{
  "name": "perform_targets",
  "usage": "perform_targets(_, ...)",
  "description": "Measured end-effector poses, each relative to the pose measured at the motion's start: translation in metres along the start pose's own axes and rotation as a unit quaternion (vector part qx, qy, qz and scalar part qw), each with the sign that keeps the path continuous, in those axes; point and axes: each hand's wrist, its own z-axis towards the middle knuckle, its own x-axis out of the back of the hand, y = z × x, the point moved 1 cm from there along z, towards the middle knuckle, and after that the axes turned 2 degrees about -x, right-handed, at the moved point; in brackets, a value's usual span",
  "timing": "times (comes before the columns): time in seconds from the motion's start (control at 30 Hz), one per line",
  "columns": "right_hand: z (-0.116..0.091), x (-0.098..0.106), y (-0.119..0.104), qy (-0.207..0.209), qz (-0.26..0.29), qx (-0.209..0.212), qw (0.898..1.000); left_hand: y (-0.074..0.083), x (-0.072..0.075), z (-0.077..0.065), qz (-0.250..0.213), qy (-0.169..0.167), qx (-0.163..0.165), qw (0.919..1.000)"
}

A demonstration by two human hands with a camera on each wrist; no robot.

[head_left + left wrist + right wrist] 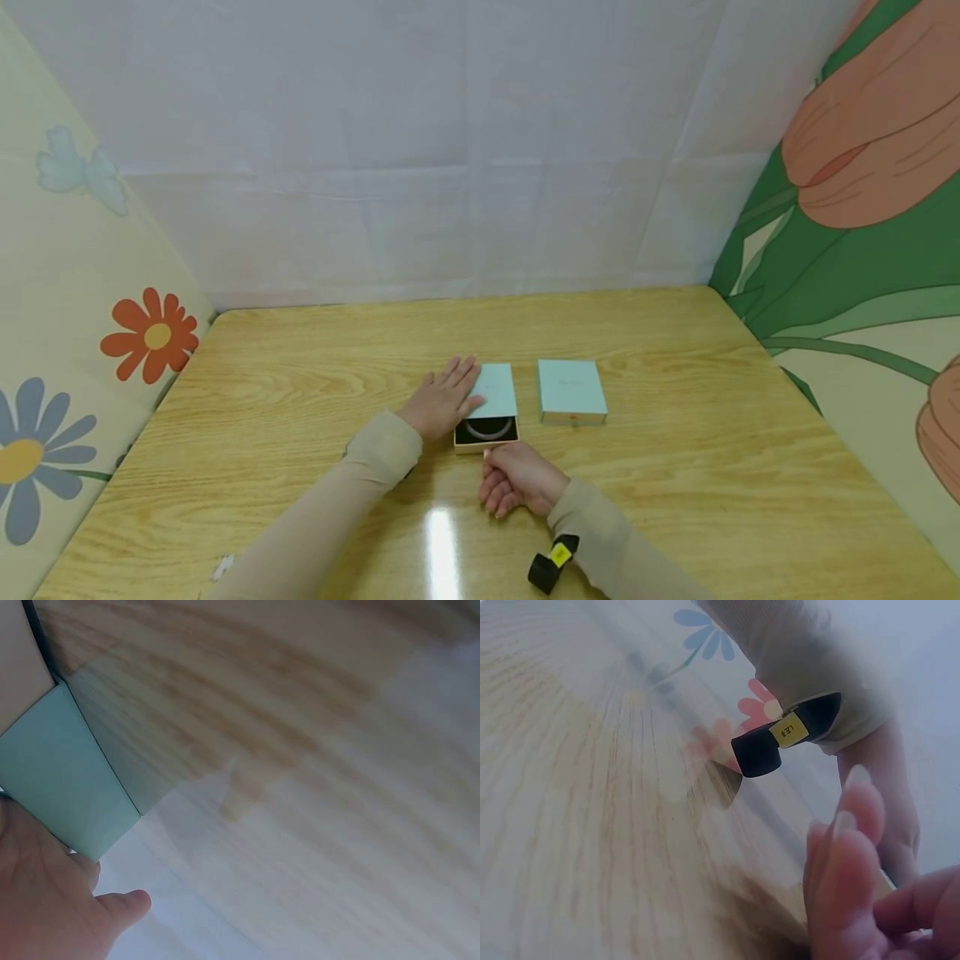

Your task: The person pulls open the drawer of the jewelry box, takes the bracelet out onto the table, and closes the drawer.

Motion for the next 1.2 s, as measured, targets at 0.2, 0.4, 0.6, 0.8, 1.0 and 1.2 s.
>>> perform_targets(0.2,-0.0006,-0.0005,0.0013,0.002,0.001,0.001,1.0,0.0012,0.0013,-0.0001,-0.001,0.001,0.001,1.0)
perform_targets(0.4,-0.0012,-0.0006,0.0019,0.002,0.003,0.0,1.0,0.0012,0.0011,0.0002,0.001,0.001,0.003,1.0)
perform_targets(0.6,-0.0027,-0.0018,0.003,0.002,0.002,0.002,1.0,0.0011,0.0008,0.0002,0.002,-0.002,0.006,1.0)
perform_targets(0.8,-0.0035,-0.0026,0.0058,0.008,0.005,0.001,1.0,0.0017,0.0011,-0.0007,0.0,-0.002,0.007,1.0)
perform_targets(1.0,-0.004,-0.0029,0.0077,0.006,0.004,0.003,1.0,0.002,0.0009,-0.0019,-0.002,-0.001,0.006,1.0)
perform_targets(1.2,-0.0055,-0.0034,0.0075,0.007,0.002,-0.001,1.0,0.0017,0.0004,-0.0017,-0.001,-0.001,0.007,1.0)
